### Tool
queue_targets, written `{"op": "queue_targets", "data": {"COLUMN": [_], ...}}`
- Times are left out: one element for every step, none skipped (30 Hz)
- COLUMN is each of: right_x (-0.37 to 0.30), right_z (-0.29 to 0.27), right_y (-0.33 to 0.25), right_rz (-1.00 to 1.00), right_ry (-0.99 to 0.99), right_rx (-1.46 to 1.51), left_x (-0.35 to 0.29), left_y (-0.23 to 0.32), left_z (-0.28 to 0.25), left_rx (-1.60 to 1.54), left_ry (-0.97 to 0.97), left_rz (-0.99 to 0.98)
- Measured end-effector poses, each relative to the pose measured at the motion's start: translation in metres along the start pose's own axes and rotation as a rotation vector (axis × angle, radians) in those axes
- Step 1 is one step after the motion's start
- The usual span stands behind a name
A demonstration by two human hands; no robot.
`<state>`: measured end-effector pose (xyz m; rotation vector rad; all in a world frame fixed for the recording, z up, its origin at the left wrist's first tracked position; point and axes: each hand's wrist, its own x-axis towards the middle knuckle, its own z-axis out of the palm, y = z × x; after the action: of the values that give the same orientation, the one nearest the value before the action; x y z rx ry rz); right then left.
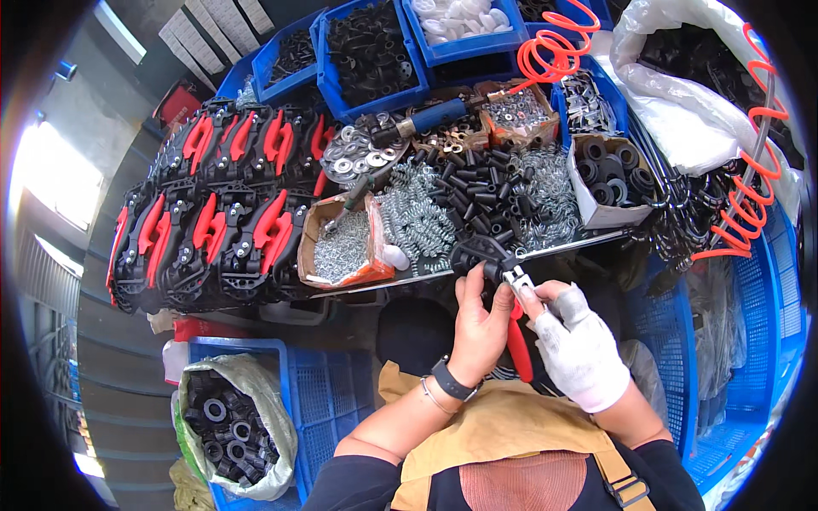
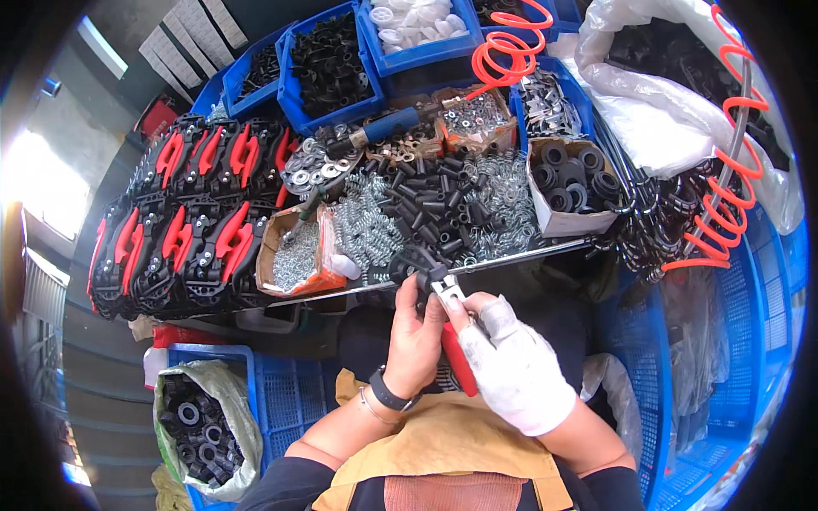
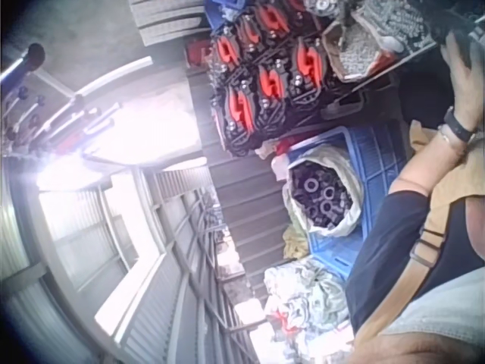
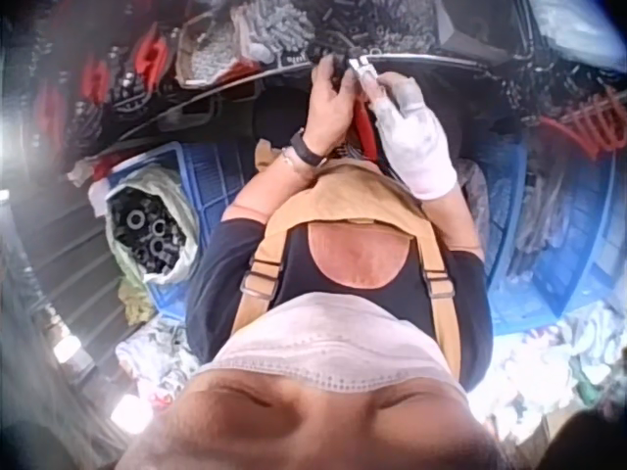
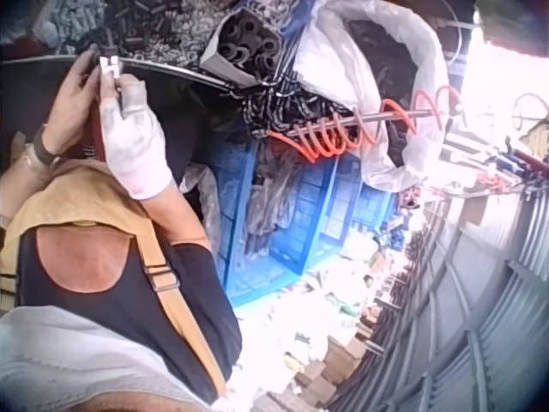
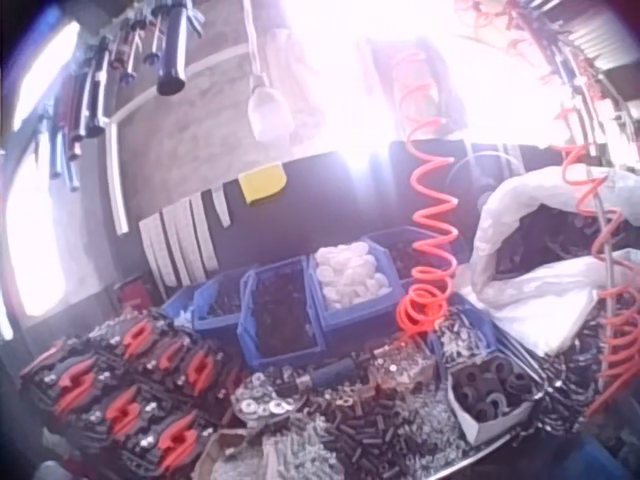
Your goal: The person assembles caulking guns by fitting handle components, applying adhesive, tightening screws with a pneumatic tool, attaching the barrel tube, and placing the finished tool into a plastic bag.
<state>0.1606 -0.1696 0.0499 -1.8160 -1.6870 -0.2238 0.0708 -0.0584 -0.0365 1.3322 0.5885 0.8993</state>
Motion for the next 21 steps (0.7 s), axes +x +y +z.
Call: {"op": "queue_targets", "data": {"right_x": [-0.002,-0.004,-0.004,-0.001,0.002,0.007,0.018,0.025,0.026,0.027,0.023,0.021,0.020,0.019,0.020,0.018,0.017,0.015,0.014,0.015,0.011], "right_z": [-0.002,-0.004,-0.008,-0.016,-0.018,-0.026,-0.028,-0.034,-0.037,-0.038,-0.038,-0.037,-0.036,-0.035,-0.034,-0.032,-0.030,-0.029,-0.030,-0.031,-0.031], "right_y": [0.003,0.006,0.012,0.016,0.021,0.025,0.026,0.025,0.038,0.049,0.053,0.054,0.055,0.056,0.059,0.063,0.068,0.071,0.073,0.075,0.078], "right_rz": [0.051,0.103,0.139,0.056,0.083,0.115,-0.113,-0.134,-0.214,-0.310,-0.340,-0.331,-0.321,-0.311,-0.309,-0.298,-0.294,-0.295,-0.294,-0.291,-0.275], "right_ry": [-0.083,-0.167,-0.199,-0.239,-0.255,-0.260,-0.141,-0.210,-0.334,-0.452,-0.425,-0.423,-0.449,-0.475,-0.469,-0.462,-0.444,-0.426,-0.456,-0.445,-0.459], "right_rx": [0.079,0.158,0.155,0.034,0.143,0.243,-0.028,-0.014,0.074,0.173,0.203,0.206,0.233,0.261,0.297,0.298,0.313,0.329,0.305,0.305,0.321], "left_x": [0.000,-0.001,-0.001,-0.002,-0.005,-0.005,-0.003,0.001,0.011,0.007,0.008,0.010,0.006,0.002,0.000,-0.003,-0.003,-0.005,-0.004,-0.003,-0.003], "left_y": [0.000,0.002,0.006,0.011,0.017,0.024,0.018,0.014,0.035,0.041,0.033,0.029,0.027,0.028,0.031,0.041,0.039,0.038,0.038,0.038,0.037], "left_z": [-0.008,-0.012,-0.010,-0.008,-0.007,-0.004,-0.009,-0.014,-0.005,-0.007,-0.013,-0.015,-0.015,-0.014,-0.010,-0.004,-0.002,-0.001,0.000,0.002,0.005], "left_rx": [0.254,0.257,0.360,0.462,0.451,0.447,0.334,0.217,-0.062,-0.304,-0.309,-0.318,-0.316,-0.409,-0.498,-0.447,-0.435,-0.421,-0.412,-0.405,-0.399], "left_ry": [-0.044,-0.044,-0.108,-0.172,-0.248,-0.343,-0.505,-0.665,-0.927,-0.923,-1.037,-1.152,-1.156,-1.077,-1.000,-0.886,-0.876,-0.861,-0.866,-0.866,-0.873], "left_rz": [0.065,0.061,0.094,0.126,0.072,0.109,0.067,0.022,-0.337,-0.645,-0.627,-0.612,-0.621,-0.626,-0.631,-0.713,-0.716,-0.717,-0.720,-0.727,-0.738]}}
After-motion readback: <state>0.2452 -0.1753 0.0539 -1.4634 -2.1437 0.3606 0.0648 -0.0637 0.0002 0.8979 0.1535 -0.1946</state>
